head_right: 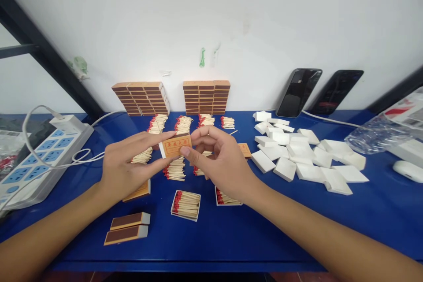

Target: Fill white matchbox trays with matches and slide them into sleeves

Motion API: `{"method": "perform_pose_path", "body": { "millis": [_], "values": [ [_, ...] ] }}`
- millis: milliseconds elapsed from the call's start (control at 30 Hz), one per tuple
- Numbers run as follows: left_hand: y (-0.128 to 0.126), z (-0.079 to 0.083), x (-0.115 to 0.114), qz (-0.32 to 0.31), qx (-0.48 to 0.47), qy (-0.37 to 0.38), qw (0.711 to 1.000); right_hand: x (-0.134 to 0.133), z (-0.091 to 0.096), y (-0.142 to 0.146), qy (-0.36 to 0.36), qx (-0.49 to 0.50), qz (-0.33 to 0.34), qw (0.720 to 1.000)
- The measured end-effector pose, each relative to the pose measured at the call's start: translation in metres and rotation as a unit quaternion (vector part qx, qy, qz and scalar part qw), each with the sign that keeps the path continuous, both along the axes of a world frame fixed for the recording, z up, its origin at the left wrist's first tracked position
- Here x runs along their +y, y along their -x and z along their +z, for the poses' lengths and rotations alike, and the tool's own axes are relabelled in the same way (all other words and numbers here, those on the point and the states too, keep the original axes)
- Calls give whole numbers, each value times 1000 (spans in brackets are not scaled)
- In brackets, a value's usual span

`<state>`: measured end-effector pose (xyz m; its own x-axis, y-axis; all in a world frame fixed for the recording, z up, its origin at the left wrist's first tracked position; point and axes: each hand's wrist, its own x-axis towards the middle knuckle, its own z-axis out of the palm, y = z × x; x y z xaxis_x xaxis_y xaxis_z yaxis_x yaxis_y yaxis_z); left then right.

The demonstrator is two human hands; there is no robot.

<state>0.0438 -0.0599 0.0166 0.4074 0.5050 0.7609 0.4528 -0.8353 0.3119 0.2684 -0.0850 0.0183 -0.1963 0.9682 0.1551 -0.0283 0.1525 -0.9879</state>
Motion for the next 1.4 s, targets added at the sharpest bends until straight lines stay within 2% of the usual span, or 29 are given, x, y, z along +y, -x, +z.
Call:
{"method": "perform_pose_path", "body": {
  "millis": [133, 300, 467, 567, 633, 700, 800, 933, 1100, 1167, 1300, 1400],
  "values": [
    [1, -1, 2, -10, -7, -5, 1000, 2, 2, -2, -1, 8, 12, 1000],
    [-1, -3, 4, -48, -17, -49, 998, 1, 5, -4, -24, -5, 18, 1000],
    [0, -1, 7, -73, 11, -104, 992, 0, 5, -4, 17, 38, 31, 999],
    [2, 1, 10, -99, 39, -147, 983, 2, 7, -6, 55, 1, 77, 995],
    [2, 0, 11, -98, 49, -164, 980, 3, 9, -7, 58, -34, 109, 992],
    [3, 0, 12, -90, 55, -171, 980, 4, 12, -10, 49, -51, 110, 991],
    [4, 0, 10, -66, 47, -145, 986, 5, 14, -15, 30, -66, 73, 995],
    [3, 6, 6, -11, 22, -39, 999, 8, 13, -21, -15, -69, 65, 995],
    [3, 9, 5, -1, -4, 66, 998, 13, 13, -24, -65, -133, 51, 988],
    [4, 9, 7, -2, 2, 81, 997, 14, 14, -25, -86, -167, 40, 981],
    [8, 11, 12, -3, 20, 63, 998, 16, 19, -29, -152, -228, 22, 962],
    [11, 14, 13, 10, 28, 65, 997, 20, 22, -38, -174, -245, 37, 953]
  ]
}}
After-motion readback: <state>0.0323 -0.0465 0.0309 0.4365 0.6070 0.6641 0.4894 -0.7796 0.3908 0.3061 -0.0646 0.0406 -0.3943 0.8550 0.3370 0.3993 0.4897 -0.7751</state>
